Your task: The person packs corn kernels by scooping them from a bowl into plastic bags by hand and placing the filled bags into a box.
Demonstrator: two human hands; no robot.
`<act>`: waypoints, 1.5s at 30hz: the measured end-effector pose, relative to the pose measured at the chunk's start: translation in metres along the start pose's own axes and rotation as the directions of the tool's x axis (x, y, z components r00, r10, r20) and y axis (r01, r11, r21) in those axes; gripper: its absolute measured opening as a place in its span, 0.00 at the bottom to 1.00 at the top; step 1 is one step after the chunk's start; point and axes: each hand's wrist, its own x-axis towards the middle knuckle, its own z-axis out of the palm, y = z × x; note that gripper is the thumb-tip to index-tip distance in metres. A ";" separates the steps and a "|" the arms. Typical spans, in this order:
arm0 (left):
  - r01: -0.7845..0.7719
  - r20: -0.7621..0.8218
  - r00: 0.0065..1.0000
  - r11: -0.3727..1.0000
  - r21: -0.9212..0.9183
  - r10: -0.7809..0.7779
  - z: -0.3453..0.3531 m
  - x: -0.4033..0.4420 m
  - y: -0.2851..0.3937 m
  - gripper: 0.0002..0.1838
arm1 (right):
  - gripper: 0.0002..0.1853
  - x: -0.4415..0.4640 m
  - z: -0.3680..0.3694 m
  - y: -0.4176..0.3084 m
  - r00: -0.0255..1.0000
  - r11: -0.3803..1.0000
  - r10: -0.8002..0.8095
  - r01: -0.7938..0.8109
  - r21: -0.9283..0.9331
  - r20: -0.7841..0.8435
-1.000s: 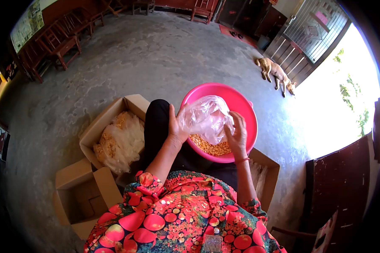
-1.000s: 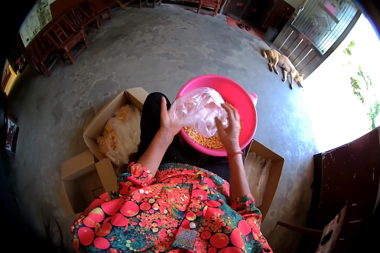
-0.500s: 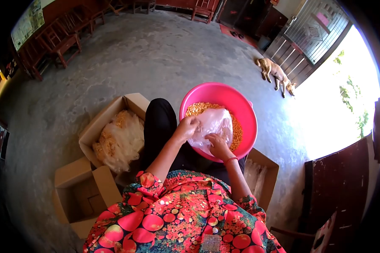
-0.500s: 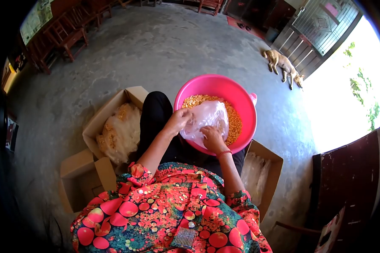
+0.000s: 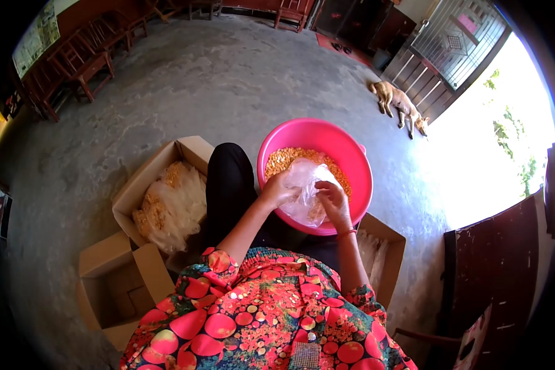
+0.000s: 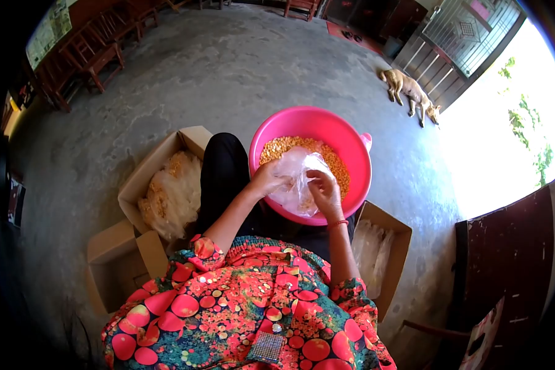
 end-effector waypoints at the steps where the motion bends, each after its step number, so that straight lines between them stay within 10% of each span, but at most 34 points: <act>1: -0.031 0.071 0.997 0.986 0.164 0.019 -0.001 0.005 -0.012 0.15 | 0.10 0.002 -0.005 -0.002 0.998 0.997 -0.018 0.022 0.075 -0.055; 5: -0.095 -0.083 0.992 0.995 0.012 0.096 0.001 -0.002 0.012 0.11 | 0.07 0.005 -0.039 -0.013 0.922 0.868 0.166 0.032 0.496 -0.350; 9: -0.116 -0.136 0.983 0.991 0.065 0.124 0.008 0.007 -0.006 0.11 | 0.08 0.025 -0.072 0.042 0.859 0.966 0.186 -0.070 0.251 -0.476; 13: -0.102 -0.064 0.991 0.982 0.160 0.114 0.014 0.007 -0.008 0.11 | 0.17 0.031 -0.073 0.084 0.962 0.626 0.045 -0.237 -0.743 -0.270; 23: -0.190 0.063 0.981 0.969 0.159 0.182 0.015 0.005 -0.014 0.09 | 0.13 0.019 -0.042 0.083 0.872 0.337 0.490 -0.189 -0.922 0.001; 30: -0.228 0.039 0.974 0.955 0.190 0.225 0.015 0.000 -0.009 0.12 | 0.08 0.018 -0.052 0.097 0.957 0.455 0.257 0.002 -0.890 0.133; 31: -0.225 0.044 0.974 0.946 0.233 0.221 0.015 -0.001 -0.004 0.13 | 0.07 0.020 -0.058 0.090 0.894 0.759 0.447 -0.386 -0.524 -0.012; 32: -0.225 0.043 0.974 0.947 0.231 0.221 0.015 -0.001 -0.005 0.13 | 0.06 0.019 -0.058 0.069 0.757 0.758 0.653 -0.652 0.029 -0.025; 33: -0.242 0.039 0.970 0.936 0.255 0.240 0.015 -0.001 -0.006 0.13 | 0.06 0.017 -0.055 0.054 0.757 0.757 0.653 -0.653 0.026 -0.027; 35: -0.259 0.035 0.965 0.925 0.277 0.260 0.016 0.001 -0.008 0.13 | 0.05 0.013 -0.049 0.033 0.754 0.605 0.657 -0.518 0.604 -0.011; 40: -0.291 -0.014 0.950 0.898 0.331 0.313 0.017 -0.003 0.003 0.13 | 0.08 -0.001 -0.041 0.035 0.751 0.409 0.659 -0.322 0.854 -0.032; 45: -0.177 -0.057 0.973 0.888 0.425 0.222 0.019 0.001 0.000 0.13 | 0.09 -0.010 -0.039 0.008 0.860 0.262 0.405 -0.434 0.862 0.310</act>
